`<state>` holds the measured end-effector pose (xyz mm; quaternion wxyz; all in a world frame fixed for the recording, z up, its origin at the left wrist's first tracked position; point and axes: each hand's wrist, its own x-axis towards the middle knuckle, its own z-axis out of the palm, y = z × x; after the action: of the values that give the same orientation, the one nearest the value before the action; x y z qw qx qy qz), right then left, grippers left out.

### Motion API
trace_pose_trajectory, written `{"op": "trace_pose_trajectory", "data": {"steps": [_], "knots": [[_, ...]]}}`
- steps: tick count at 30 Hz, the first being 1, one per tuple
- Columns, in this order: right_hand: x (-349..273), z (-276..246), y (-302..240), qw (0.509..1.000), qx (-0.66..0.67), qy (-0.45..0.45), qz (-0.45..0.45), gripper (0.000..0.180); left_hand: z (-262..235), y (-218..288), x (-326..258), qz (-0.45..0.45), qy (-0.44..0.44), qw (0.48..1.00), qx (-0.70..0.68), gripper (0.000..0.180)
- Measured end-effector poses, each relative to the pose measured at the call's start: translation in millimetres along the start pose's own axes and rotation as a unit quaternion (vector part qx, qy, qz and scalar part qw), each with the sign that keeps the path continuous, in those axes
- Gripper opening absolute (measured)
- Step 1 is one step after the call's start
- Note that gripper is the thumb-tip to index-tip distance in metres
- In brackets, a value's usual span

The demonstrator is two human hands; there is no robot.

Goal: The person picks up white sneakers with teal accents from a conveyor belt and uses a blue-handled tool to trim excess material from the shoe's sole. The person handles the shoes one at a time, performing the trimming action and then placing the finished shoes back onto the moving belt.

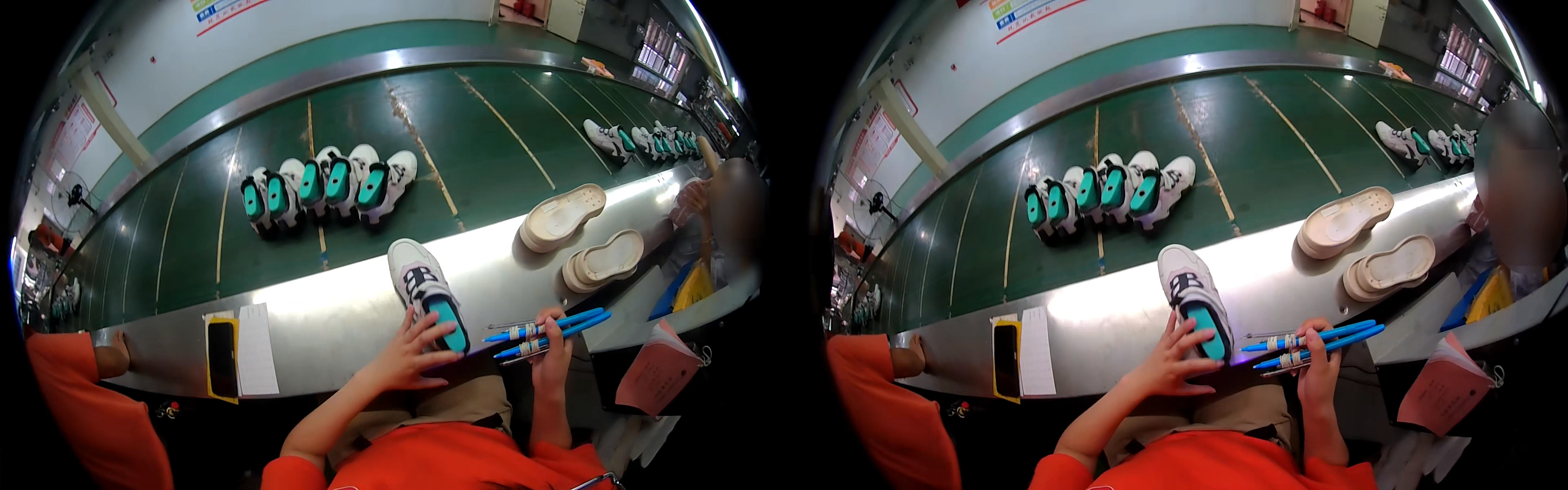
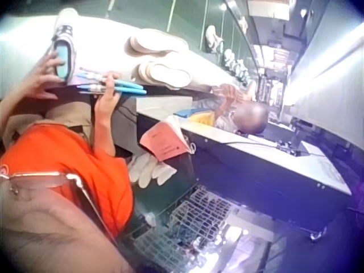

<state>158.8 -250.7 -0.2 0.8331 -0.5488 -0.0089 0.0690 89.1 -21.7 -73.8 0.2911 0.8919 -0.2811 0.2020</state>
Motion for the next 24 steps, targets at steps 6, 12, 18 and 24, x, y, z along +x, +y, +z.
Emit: {"op": "trace_pose_trajectory", "data": {"steps": [6,12,18,24], "knots": [[-13.9,-2.9,3.8,0.989,-0.065,-0.128,-0.038,0.013,-33.2,-4.6,33.1,-0.055,-0.019,0.993,-0.099,0.071],[-28.4,27.4,-8.7,0.961,-0.049,-0.256,0.097,0.013,-44.1,9.3,11.7,-0.181,0.130,0.936,-0.272,0.058],[-39.8,56.7,-0.8,0.841,-0.131,-0.497,0.171,0.018,-67.5,45.9,-9.8,-0.316,-0.296,0.753,-0.497,0.030],[-39.9,81.1,7.1,0.828,-0.160,-0.497,0.207,0.037,-57.6,69.7,-33.3,-0.357,-0.116,0.722,-0.581,0.020]]}}
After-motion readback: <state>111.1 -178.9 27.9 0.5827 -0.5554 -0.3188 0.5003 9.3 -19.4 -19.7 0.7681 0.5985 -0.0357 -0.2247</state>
